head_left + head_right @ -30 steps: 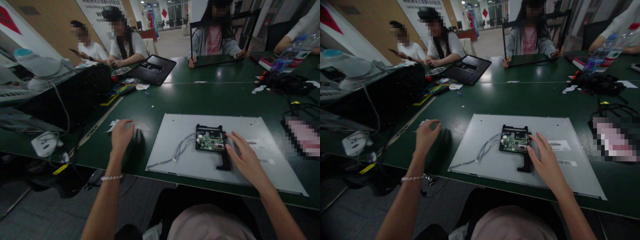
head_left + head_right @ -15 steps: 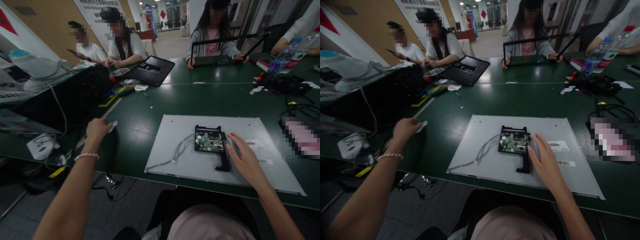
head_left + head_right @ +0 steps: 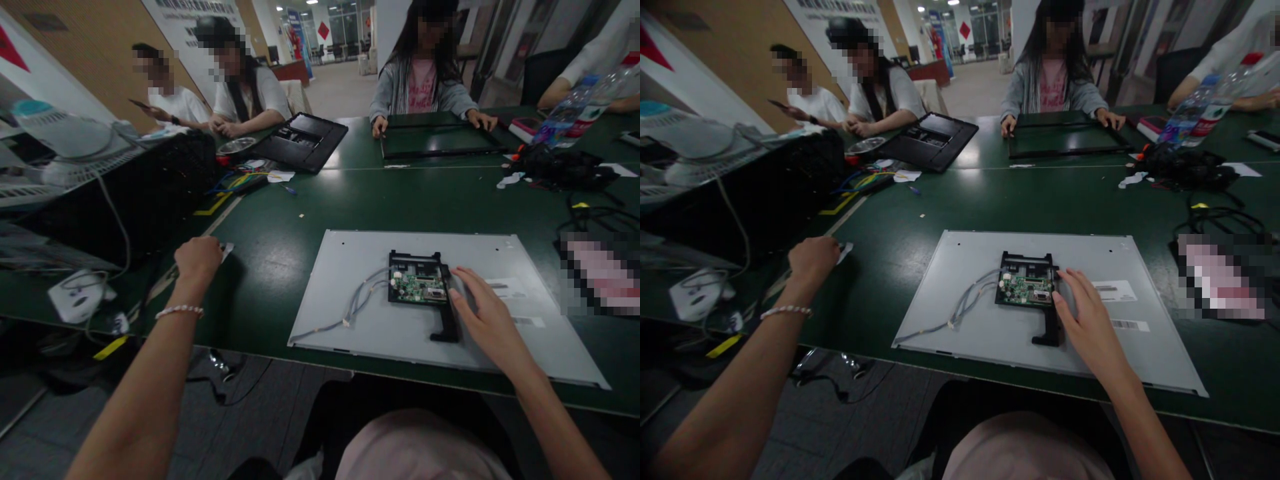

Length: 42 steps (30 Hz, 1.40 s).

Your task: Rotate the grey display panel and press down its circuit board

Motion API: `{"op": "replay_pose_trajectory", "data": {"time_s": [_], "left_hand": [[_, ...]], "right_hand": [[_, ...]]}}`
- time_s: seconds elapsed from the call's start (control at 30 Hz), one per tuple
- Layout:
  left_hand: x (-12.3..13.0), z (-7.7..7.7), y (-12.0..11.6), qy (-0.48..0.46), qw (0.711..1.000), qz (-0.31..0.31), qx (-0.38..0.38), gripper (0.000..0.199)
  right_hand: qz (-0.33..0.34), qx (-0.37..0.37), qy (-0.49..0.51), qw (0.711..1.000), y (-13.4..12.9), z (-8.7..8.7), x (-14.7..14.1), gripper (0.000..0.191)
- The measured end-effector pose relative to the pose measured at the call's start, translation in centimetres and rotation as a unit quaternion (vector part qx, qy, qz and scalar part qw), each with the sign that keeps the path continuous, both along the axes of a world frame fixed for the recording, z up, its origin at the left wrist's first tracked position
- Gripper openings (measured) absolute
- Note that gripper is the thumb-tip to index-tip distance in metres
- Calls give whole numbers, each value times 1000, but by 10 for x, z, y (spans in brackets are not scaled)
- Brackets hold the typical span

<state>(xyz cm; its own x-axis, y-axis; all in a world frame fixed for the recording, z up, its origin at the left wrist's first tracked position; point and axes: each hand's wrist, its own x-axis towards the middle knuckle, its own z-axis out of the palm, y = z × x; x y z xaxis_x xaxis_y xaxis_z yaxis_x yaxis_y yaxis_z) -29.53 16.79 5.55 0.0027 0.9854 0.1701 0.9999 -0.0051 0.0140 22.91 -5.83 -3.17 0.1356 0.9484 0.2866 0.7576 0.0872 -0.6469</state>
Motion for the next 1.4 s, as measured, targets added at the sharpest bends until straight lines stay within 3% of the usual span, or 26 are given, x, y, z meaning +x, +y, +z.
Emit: {"op": "replay_pose_trajectory", "data": {"time_s": [0.1,0.27,0.4,0.5,0.67,0.9,1.03,1.4], "left_hand": [[25,7,-8,42,998,17,43,35],[104,6,-21,67,994,-57,66,34],[188,1,-44,49,975,-206,71,32],[243,-3,-60,34,938,-339,65,33],[301,-20,-64,-11,867,-494,69,27],[328,-40,-54,-18,847,-531,22,26],[327,-37,-54,-11,841,-540,-3,27],[336,-30,-61,18,864,-502,18,31]], "right_hand": [[0,0,-3,1000,1,-1,-1,48],[6,-3,-4,1000,-1,1,-2,48],[3,-6,-2,1000,-5,3,-2,48],[4,-5,0,1000,-8,5,-1,49],[5,1,-5,1000,-12,4,2,52],[16,4,-11,1000,-13,3,8,51],[17,4,-16,1000,-10,0,10,51],[14,-2,-20,1000,-6,2,9,49]]}}
